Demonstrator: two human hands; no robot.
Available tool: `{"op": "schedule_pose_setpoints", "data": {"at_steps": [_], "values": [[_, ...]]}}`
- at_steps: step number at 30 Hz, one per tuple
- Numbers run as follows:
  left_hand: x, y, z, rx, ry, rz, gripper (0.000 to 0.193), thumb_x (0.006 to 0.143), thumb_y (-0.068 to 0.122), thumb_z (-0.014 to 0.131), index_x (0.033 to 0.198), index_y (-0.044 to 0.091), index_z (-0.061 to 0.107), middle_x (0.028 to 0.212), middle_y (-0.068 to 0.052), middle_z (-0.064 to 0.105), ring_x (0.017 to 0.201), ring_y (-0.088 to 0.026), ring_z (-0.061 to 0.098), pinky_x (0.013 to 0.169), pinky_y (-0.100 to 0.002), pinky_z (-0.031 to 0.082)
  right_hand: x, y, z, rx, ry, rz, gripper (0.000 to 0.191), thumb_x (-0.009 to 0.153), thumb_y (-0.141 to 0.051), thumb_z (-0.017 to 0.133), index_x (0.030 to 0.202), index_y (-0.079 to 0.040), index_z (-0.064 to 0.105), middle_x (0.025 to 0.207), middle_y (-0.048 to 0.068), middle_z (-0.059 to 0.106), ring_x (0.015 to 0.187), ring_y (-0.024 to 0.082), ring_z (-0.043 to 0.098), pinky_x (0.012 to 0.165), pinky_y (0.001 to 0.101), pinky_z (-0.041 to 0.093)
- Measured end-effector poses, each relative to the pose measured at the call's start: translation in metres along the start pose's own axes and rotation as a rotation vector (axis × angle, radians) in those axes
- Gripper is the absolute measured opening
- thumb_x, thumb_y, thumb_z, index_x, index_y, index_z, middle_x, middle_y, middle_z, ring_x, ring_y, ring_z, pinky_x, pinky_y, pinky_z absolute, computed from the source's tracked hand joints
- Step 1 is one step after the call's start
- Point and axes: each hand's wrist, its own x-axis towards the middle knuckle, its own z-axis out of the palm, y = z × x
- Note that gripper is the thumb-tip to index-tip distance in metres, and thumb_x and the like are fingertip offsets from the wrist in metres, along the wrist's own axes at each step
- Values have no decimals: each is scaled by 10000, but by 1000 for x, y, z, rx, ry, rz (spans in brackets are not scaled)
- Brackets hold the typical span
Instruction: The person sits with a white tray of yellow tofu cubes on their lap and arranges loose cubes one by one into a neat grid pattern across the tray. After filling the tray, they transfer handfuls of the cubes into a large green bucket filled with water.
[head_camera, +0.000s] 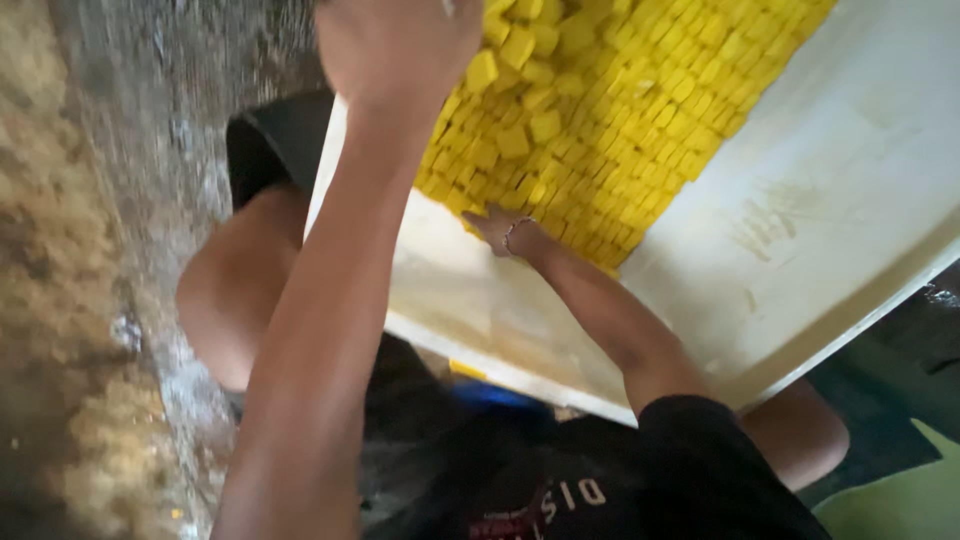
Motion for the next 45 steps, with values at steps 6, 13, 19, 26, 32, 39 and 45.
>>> {"op": "schedule_pose_setpoints", "data": {"at_steps": [6, 13, 19, 26, 32, 39, 45], "values": [[0, 2, -15, 68, -13, -2, 563, 902, 455, 734, 1151, -16, 553, 1053, -221, 644, 726, -363, 722, 513, -445, 594, 2, 63, -62, 427, 560, 368, 402, 1079, -188, 491, 1449, -52, 571, 1399, 219, 607, 1190, 357, 675, 1000, 438, 587], [-3, -2, -18, 116, 1, 37, 757, 935, 407, 755, 1395, -71, 390, 1172, -267, 612, 779, -354, 731, 568, -419, 619, 3, 135, -108, 255, 1115, 378, 458, 846, -81, 735, 1292, -37, 638, 1370, 258, 547, 1230, 431, 534, 1104, 529, 370], [-1, -1, -21, 140, -80, 10, 786, 933, 390, 742, 1441, -48, 332, 1094, -237, 625, 765, -354, 728, 530, -424, 608, -19, 163, -89, 546, 991, 355, 377, 912, -71, 699, 1287, -42, 671, 1332, 190, 649, 1254, 338, 594, 1112, 426, 482], [-1, 1, -25, 180, -18, 62, 815, 897, 378, 765, 1426, -60, 325, 1073, -215, 618, 741, -361, 722, 515, -432, 600, -31, 213, -56, 332, 1469, 400, 350, 897, -71, 710, 1244, -42, 681, 1277, 161, 664, 1229, 340, 590, 1074, 442, 461], [5, 1, -26, 215, -96, 44, 784, 928, 368, 758, 1445, -28, 321, 1143, -271, 611, 749, -369, 733, 526, -423, 616, -35, 238, -66, 448, 1058, 559, 184, 965, -239, 702, 1059, -81, 683, 1109, 164, 700, 1075, 347, 648, 937, 464, 524], [-1, -4, -27, 214, -99, 81, 828, 887, 329, 732, 1455, -68, 280, 1198, -270, 604, 820, -385, 728, 606, -453, 616, -47, 252, -52, 487, 1359, 412, 217, 943, -166, 735, 1121, -52, 685, 1147, 157, 689, 1091, 354, 645, 947, 455, 538], [0, -3, -29, 228, -110, 65, 838, 871, 329, 756, 1455, -48, 288, 1246, -278, 607, 738, -395, 716, 567, -491, 592, -29, 270, -61, 231, 1302, 180, 347, 817, -89, 785, 1149, -83, 684, 1242, 169, 653, 1174, 369, 588, 995, 497, 517]]}}
